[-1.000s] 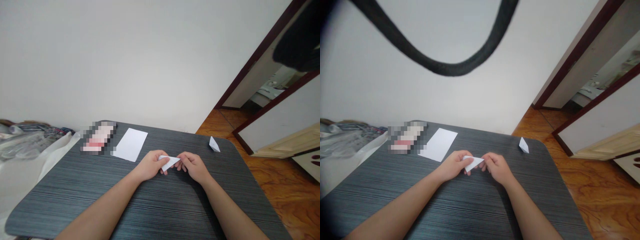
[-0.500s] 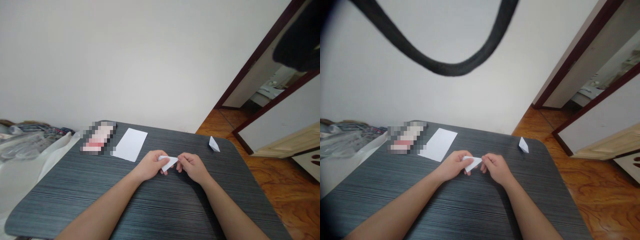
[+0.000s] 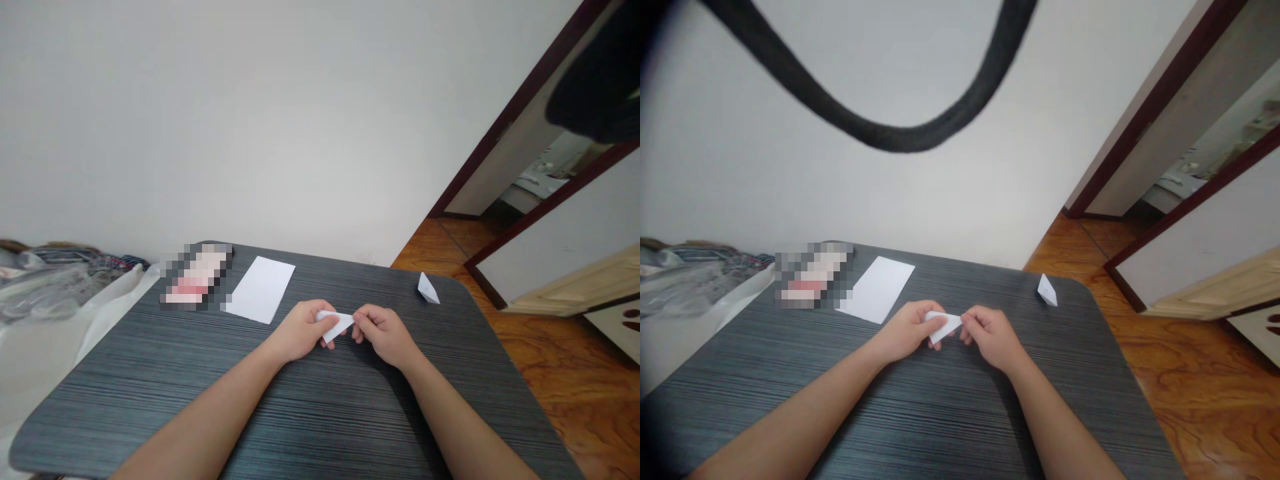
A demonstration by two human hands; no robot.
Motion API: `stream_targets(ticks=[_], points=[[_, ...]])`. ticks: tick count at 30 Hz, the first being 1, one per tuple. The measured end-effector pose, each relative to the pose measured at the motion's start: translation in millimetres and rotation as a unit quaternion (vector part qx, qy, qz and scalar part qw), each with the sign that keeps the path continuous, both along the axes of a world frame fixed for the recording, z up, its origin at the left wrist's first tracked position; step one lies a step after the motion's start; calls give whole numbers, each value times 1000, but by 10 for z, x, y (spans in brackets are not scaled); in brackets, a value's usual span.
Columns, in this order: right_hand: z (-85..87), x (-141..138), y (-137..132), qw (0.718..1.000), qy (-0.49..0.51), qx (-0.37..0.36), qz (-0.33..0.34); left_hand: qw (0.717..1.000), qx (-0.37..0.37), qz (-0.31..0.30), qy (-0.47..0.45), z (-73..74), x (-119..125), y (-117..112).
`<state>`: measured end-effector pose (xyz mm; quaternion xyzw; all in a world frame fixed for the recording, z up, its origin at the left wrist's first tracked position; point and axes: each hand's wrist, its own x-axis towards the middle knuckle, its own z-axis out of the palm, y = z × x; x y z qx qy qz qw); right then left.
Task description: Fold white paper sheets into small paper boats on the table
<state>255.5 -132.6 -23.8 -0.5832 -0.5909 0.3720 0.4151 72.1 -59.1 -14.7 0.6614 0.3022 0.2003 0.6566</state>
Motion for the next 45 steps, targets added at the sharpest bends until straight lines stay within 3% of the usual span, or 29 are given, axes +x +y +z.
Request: stream_targets(ticks=[45], points=[[-38,-30,3,1000,26,-5,13,999,31,8,9,-18,-5,1]])
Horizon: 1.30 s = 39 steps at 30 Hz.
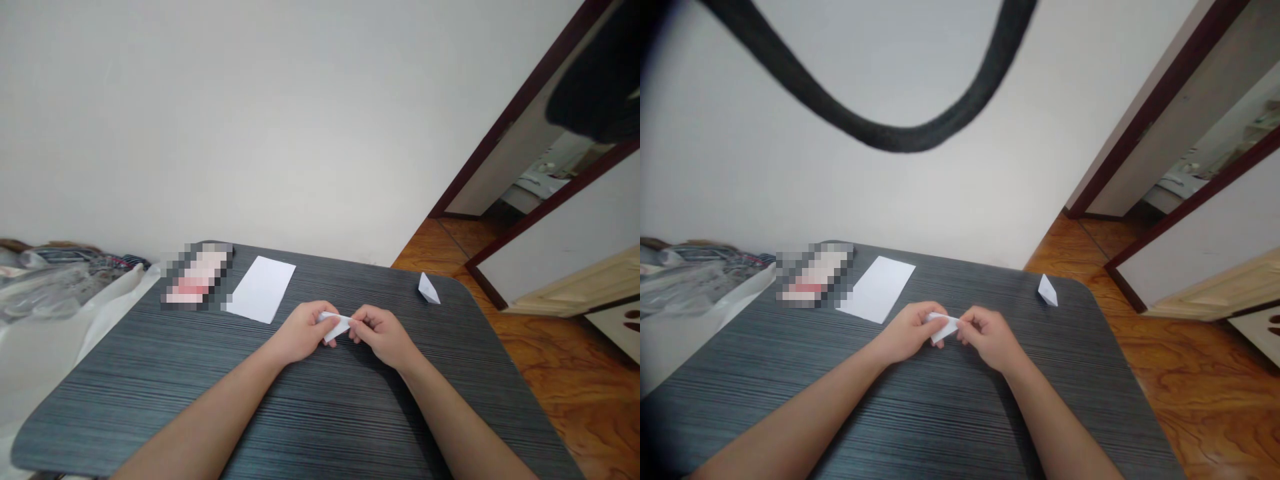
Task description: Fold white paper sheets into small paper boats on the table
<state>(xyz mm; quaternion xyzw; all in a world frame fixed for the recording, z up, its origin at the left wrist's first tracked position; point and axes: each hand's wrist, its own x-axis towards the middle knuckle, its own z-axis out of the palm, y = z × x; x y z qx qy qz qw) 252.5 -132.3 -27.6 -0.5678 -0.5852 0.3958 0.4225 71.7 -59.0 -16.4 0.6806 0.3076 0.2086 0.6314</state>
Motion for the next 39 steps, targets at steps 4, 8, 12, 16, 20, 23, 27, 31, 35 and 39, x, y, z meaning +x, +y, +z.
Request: stream_targets(ticks=[4,8,12,16,20,23,27,31,35,39], points=[[-16,-2,-2,1000,-12,1,-4,1000,-2,-7,-9,5,-3,5],[-7,-15,-13,999,-52,8,-4,1000,1,-16,-18,15,-1,-1],[21,-34,-14,997,-78,17,0,1000,3,-14,-15,30,-3,-4],[25,-40,-12,995,-93,20,1,1000,21,-15,-9,52,-6,-3],[9,-30,-16,995,-93,23,-3,1000,25,0,-3,39,5,0],[15,-21,-19,996,-89,23,-7,1000,21,21,9,21,7,7],[44,-20,-24,995,-96,23,-3,999,34,17,17,22,-9,13],[57,-20,-25,995,-93,21,-2,999,45,16,15,12,-9,15],[76,-1,-25,995,-96,27,-7,999,48,22,10,-6,-4,29],[110,15,-31,994,-108,32,-11,995,95,10,9,5,-27,47]])
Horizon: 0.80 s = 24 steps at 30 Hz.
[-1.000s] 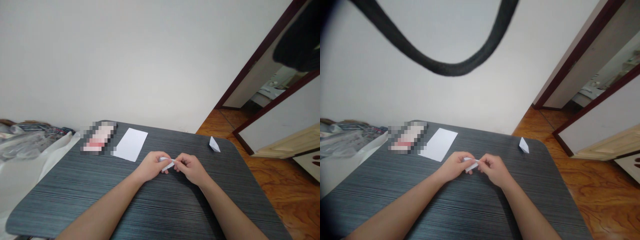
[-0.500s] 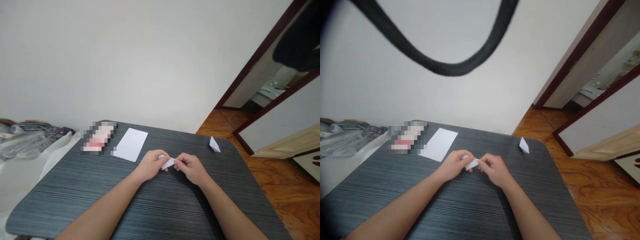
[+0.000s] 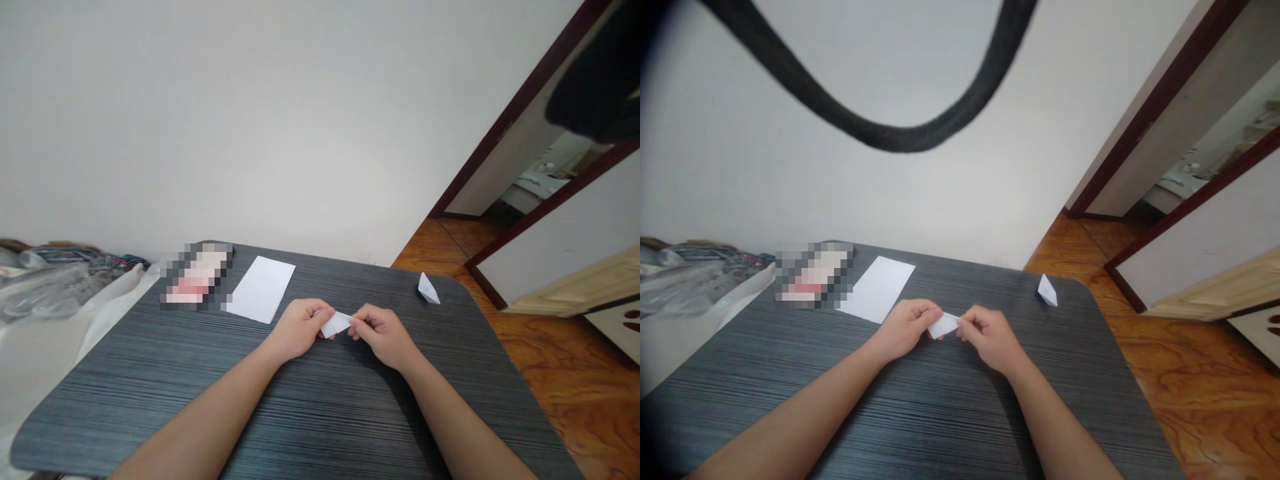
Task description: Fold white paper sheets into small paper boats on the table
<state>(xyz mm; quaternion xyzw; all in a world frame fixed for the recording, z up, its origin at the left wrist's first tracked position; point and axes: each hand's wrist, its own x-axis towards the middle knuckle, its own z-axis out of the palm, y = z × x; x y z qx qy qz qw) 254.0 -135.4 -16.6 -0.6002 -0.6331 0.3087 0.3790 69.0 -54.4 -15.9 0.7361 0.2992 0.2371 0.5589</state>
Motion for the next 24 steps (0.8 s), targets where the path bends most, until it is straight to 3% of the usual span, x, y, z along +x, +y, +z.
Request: stream_targets(ticks=[13,24], points=[[-45,-13,20,997,74,-16,2,1000,30,-6,3,50,9,-1],[-44,-19,7,998,39,-39,43,997,44,-37,46,48,27,-30]])
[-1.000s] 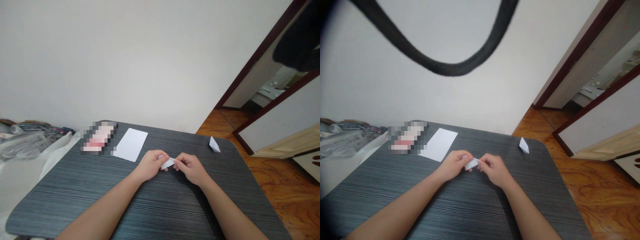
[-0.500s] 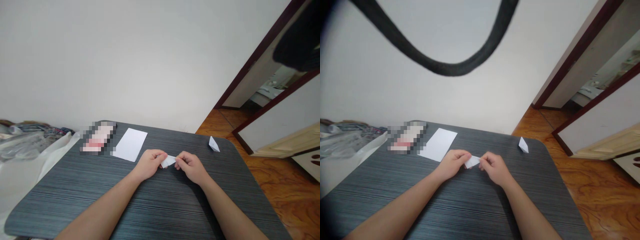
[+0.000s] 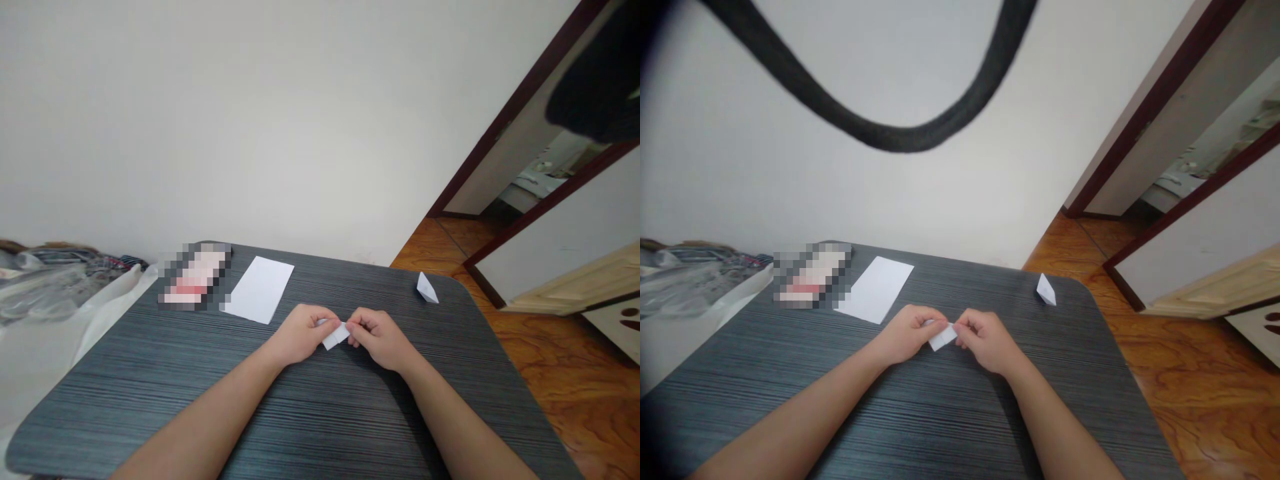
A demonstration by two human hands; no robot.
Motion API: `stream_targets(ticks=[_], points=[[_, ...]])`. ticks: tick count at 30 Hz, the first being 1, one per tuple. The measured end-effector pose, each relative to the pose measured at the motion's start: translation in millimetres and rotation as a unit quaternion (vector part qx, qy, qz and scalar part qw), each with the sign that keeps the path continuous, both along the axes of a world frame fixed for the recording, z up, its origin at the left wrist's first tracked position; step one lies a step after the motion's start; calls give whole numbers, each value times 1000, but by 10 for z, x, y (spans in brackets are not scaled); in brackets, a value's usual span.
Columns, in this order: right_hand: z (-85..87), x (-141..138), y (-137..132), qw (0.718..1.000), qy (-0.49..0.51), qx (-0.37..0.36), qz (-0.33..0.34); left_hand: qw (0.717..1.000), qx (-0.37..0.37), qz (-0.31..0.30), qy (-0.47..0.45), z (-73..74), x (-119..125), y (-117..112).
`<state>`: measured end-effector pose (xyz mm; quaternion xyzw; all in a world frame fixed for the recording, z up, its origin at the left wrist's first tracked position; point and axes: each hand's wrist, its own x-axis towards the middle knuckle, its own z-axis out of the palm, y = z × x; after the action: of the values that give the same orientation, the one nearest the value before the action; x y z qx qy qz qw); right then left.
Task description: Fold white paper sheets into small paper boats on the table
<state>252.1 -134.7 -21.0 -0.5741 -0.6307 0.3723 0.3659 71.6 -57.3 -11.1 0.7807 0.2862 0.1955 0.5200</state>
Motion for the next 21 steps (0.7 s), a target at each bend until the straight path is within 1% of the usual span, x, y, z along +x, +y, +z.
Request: stream_targets(ticks=[4,7,11,15,21], points=[[17,-12,5,1000,13,-1,-14,1000,-4,17,-5,13,-8,-6],[22,1,10,1000,12,-7,-25,999,0,37,-6,-2,-10,-3],[20,11,15,1000,4,-9,-29,999,9,47,-3,-21,-4,0],[6,9,22,999,13,-7,-35,999,18,48,-5,-12,-8,-1],[-10,20,22,998,30,-9,-50,999,10,44,-5,-7,-14,4]])
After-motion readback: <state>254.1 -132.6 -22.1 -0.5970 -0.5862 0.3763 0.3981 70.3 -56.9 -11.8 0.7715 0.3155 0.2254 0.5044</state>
